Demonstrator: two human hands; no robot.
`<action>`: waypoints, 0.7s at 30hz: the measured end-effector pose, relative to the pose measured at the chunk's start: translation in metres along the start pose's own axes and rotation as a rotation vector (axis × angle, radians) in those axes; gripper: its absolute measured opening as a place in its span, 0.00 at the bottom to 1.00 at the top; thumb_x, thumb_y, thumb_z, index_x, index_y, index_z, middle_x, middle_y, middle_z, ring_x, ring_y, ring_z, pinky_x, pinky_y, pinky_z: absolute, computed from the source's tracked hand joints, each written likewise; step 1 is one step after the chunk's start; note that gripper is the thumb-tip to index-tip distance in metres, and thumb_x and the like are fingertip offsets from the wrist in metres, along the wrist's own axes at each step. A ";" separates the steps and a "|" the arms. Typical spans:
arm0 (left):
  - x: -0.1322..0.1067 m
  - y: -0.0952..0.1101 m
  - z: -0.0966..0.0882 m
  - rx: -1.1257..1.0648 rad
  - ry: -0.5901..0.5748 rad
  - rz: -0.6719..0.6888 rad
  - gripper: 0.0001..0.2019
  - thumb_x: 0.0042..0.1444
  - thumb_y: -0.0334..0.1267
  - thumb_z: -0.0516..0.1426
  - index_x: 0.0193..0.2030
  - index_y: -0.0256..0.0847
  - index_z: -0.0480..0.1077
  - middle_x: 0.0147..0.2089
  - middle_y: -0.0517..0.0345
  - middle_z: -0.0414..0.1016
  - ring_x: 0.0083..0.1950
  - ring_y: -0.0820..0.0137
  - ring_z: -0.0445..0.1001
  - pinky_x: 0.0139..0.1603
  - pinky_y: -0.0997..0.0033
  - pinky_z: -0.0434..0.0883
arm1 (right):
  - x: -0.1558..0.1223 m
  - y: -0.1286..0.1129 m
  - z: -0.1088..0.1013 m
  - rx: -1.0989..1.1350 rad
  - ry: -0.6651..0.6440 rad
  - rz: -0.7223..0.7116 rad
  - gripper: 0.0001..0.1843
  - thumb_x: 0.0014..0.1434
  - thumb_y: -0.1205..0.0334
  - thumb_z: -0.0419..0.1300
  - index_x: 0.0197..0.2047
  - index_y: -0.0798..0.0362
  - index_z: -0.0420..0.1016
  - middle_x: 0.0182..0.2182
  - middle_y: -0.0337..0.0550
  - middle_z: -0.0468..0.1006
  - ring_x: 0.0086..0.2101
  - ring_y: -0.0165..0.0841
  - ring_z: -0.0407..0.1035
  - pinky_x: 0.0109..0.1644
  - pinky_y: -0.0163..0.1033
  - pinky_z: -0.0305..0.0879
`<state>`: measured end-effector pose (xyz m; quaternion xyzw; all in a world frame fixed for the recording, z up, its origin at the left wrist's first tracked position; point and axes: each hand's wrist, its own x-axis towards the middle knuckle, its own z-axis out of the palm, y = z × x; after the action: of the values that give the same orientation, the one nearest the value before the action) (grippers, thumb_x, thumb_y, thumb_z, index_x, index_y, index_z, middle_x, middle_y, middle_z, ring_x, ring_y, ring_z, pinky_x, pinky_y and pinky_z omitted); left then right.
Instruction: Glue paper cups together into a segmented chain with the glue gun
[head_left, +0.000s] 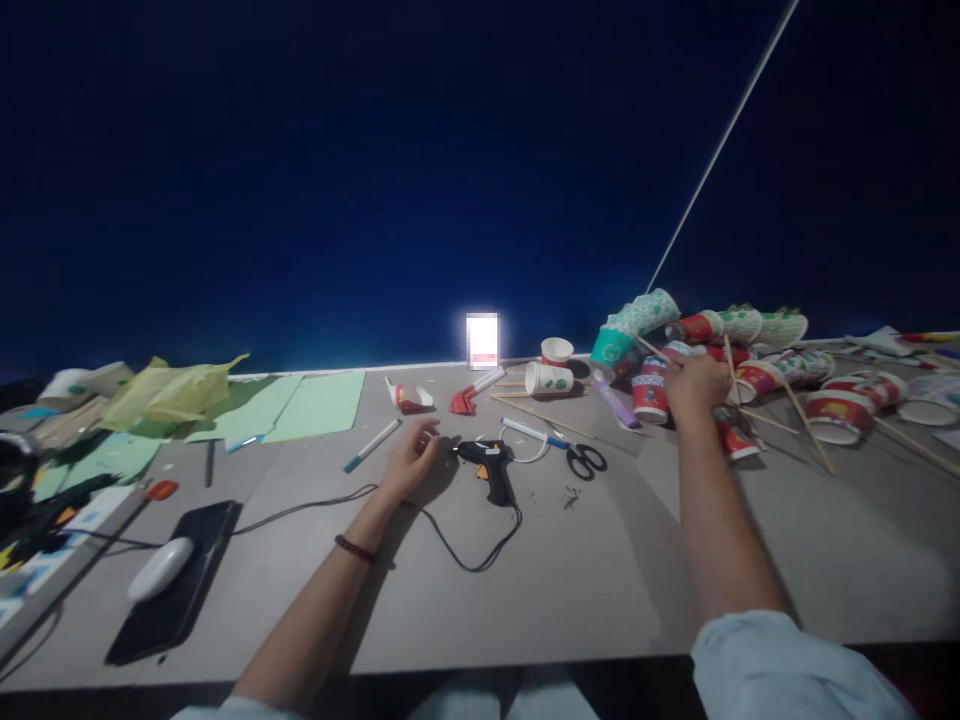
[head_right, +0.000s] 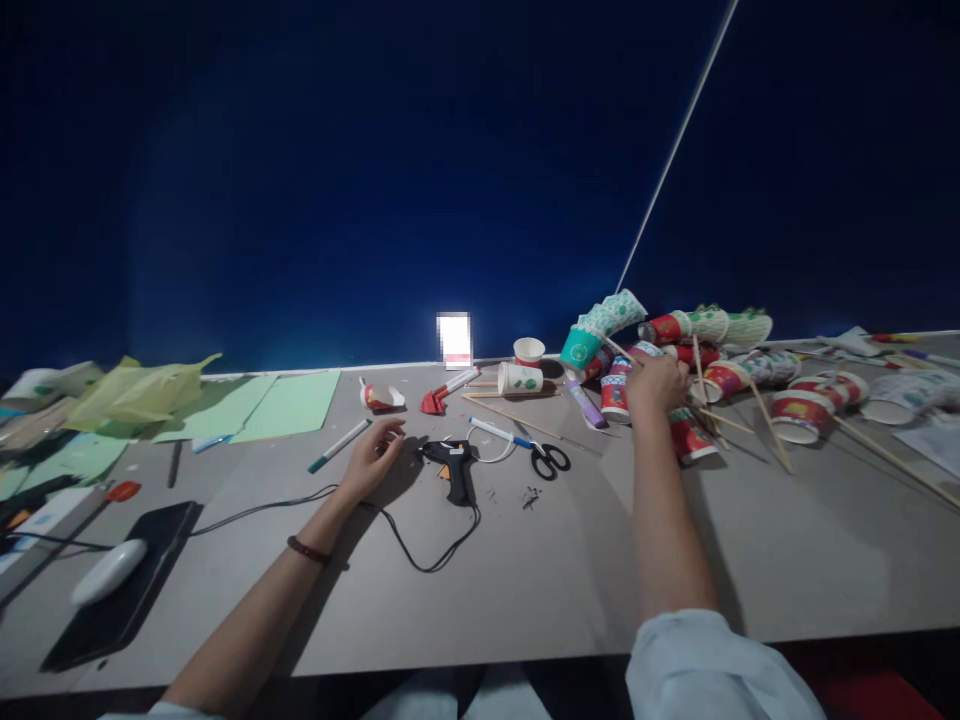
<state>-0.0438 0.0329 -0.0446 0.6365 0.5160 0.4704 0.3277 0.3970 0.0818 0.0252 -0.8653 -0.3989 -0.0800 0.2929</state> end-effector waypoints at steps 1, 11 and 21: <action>0.000 0.000 0.000 0.001 -0.002 -0.006 0.15 0.49 0.38 0.60 0.46 0.43 0.73 0.35 0.57 0.74 0.33 0.68 0.70 0.32 0.71 0.64 | 0.001 0.001 0.002 -0.004 -0.001 0.006 0.17 0.58 0.63 0.56 0.47 0.59 0.80 0.40 0.60 0.75 0.46 0.47 0.65 0.45 0.47 0.59; -0.001 -0.005 -0.002 0.045 -0.006 0.012 0.15 0.50 0.39 0.59 0.46 0.43 0.73 0.36 0.57 0.75 0.33 0.68 0.70 0.36 0.68 0.66 | 0.002 0.013 -0.007 -0.041 -0.018 0.006 0.18 0.58 0.67 0.54 0.49 0.60 0.79 0.43 0.66 0.74 0.46 0.48 0.62 0.41 0.48 0.51; -0.004 0.015 -0.007 0.094 0.174 0.164 0.12 0.51 0.44 0.61 0.20 0.42 0.71 0.17 0.62 0.65 0.20 0.73 0.60 0.24 0.72 0.57 | -0.006 -0.016 -0.032 0.239 0.196 -0.160 0.17 0.62 0.58 0.52 0.36 0.62 0.78 0.32 0.57 0.77 0.33 0.36 0.65 0.39 0.40 0.55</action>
<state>-0.0458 0.0250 -0.0298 0.6481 0.5102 0.5243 0.2119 0.3840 0.0677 0.0562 -0.7778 -0.4427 -0.1393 0.4238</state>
